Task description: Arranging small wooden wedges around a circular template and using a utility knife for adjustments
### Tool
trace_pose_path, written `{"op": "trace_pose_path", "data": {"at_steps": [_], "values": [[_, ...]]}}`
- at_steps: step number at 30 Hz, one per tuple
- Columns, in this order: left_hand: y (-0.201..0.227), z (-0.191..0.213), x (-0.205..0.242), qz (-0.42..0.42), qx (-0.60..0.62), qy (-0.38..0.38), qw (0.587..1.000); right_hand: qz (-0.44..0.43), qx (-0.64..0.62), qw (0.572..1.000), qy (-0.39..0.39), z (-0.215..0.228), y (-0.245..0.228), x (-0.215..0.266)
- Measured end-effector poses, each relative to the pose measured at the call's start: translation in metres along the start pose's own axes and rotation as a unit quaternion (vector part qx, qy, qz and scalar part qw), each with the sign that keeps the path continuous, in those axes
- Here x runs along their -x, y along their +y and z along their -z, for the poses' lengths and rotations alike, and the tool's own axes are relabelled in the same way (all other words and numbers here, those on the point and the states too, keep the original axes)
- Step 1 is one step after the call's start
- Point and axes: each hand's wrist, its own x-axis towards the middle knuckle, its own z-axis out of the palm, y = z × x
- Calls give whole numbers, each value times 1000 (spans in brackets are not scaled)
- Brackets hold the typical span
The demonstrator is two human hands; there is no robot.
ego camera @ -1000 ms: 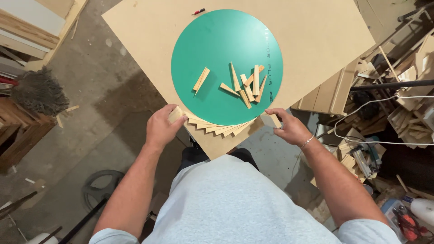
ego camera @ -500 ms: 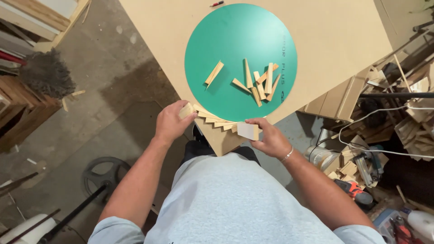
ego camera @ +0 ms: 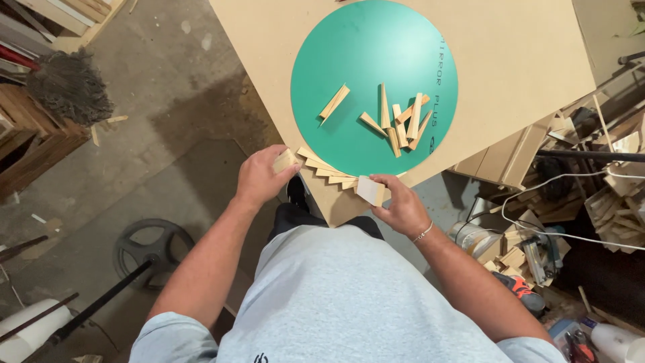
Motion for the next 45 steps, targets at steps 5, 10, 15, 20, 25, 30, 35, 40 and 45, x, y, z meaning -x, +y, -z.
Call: {"op": "trace_pose_path", "data": {"at_steps": [5,10,15,20,25,30,35,40,45], "values": [[0,3,3,-1,6,-1,1000,12,-13,1000,2,-2,-5,1],[-1,4,4,0,2,-1,1000,26,-5,1000,10,-3,-6,1],[6,11,5,4,8,-4,1000,53,-7,998,27,-4,-7,0],[7,11,5,3,2,-6,1000,61,1,998,26,-8,1,0],[6,9,2,2,-4,-6,1000,70,2,997,35,-13,11,0],[5,8,-2,5,-7,-11,1000,31,4,999,16,-5,2,0],[4,7,-5,21,-8,-18,1000,-125,-54,991,-7,41,7,2],[8,12,-2,44,-10,-29,999,-206,-22,978,4,100,18,8],[16,16,0,61,-16,-43,997,-234,42,969,-63,105,24,6]]}}
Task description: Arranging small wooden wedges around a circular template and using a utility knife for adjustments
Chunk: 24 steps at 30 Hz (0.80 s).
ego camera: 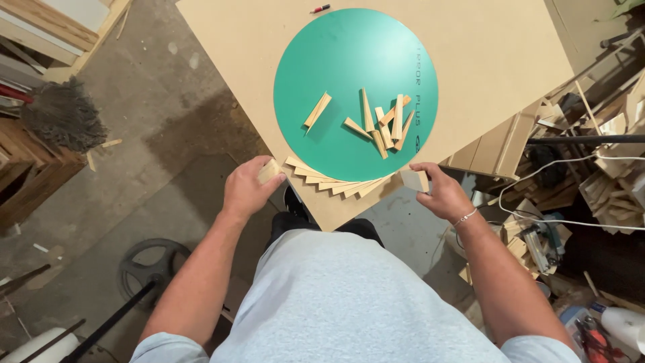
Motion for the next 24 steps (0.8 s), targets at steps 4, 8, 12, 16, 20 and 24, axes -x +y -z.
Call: {"op": "trace_pose_path", "data": {"at_steps": [4,8,12,16,20,24], "values": [[4,0,-2,-9,0,15,1000,16,-10,1000,-4,3,-8,0],[8,-2,-2,-23,1,21,999,8,-8,1000,-17,8,-7,2],[14,1,-1,-16,3,12,1000,4,-6,1000,-25,10,-9,1],[16,0,-3,-1,5,1,1000,4,-15,1000,-21,7,-2,-1],[23,1,-3,-3,2,1,1000,5,-19,1000,-21,3,4,-6],[16,-8,-8,-20,4,5,1000,11,-16,1000,-16,5,4,-5]]}}
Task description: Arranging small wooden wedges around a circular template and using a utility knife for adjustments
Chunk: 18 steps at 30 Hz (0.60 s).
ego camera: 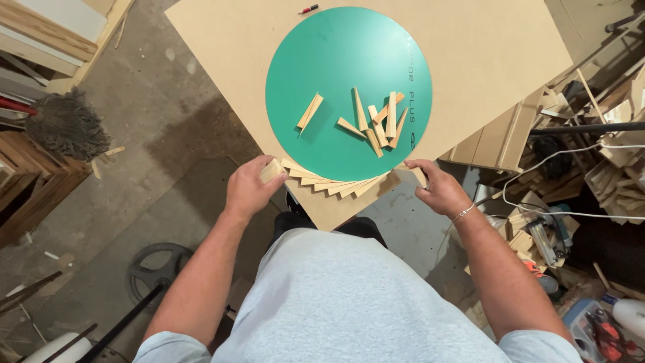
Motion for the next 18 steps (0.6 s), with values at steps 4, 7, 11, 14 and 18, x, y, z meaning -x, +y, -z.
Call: {"op": "trace_pose_path", "data": {"at_steps": [4,7,11,14,18], "values": [[5,-2,-3,-6,1,6,1000,1,-10,1000,5,-3,3,-1],[6,-2,-6,-19,-7,25,999,10,-15,1000,2,-3,4,-3],[13,7,-19,45,16,11,999,23,-36,999,-1,-5,10,-6],[3,-1,-45,138,111,11,984,26,-33,999,-8,2,6,-2],[-16,-7,-93,131,183,53,973,24,-58,998,2,6,16,-9]]}}
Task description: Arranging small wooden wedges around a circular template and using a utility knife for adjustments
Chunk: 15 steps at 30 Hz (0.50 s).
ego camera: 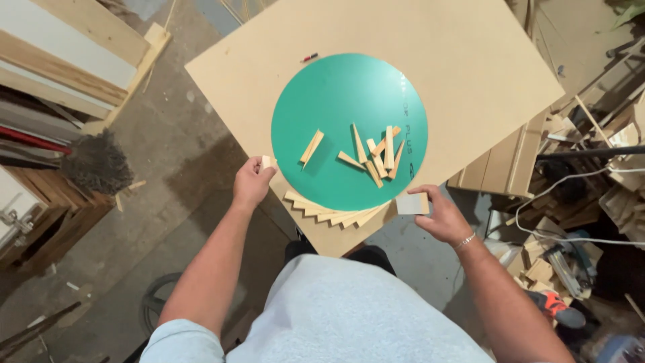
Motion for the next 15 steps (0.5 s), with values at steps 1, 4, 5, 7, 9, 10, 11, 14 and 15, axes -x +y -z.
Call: {"op": "trace_pose_path", "data": {"at_steps": [1,4,5,7,9,10,11,14,15], "values": [[9,1,-6,10,-29,2,1000,-17,-37,998,38,2,5,-4],[47,3,-16,11,-134,13,991,-90,-44,989,113,17,3,-19],[60,3,-16,5,-209,20,978,-148,-13,978,148,23,1,-23],[73,1,-33,-11,-245,47,968,-176,-1,968,177,27,26,-56],[82,-2,-49,-28,-280,71,957,-205,11,956,207,32,50,-89],[83,-2,-58,-44,-295,104,949,-207,43,954,212,35,61,-106],[84,-2,-66,-60,-309,136,939,-209,77,951,216,37,73,-122],[80,0,-96,-59,-319,162,932,-188,80,954,220,43,69,-139],[78,-1,-105,-61,-320,160,932,-190,79,953,221,43,72,-143]]}}
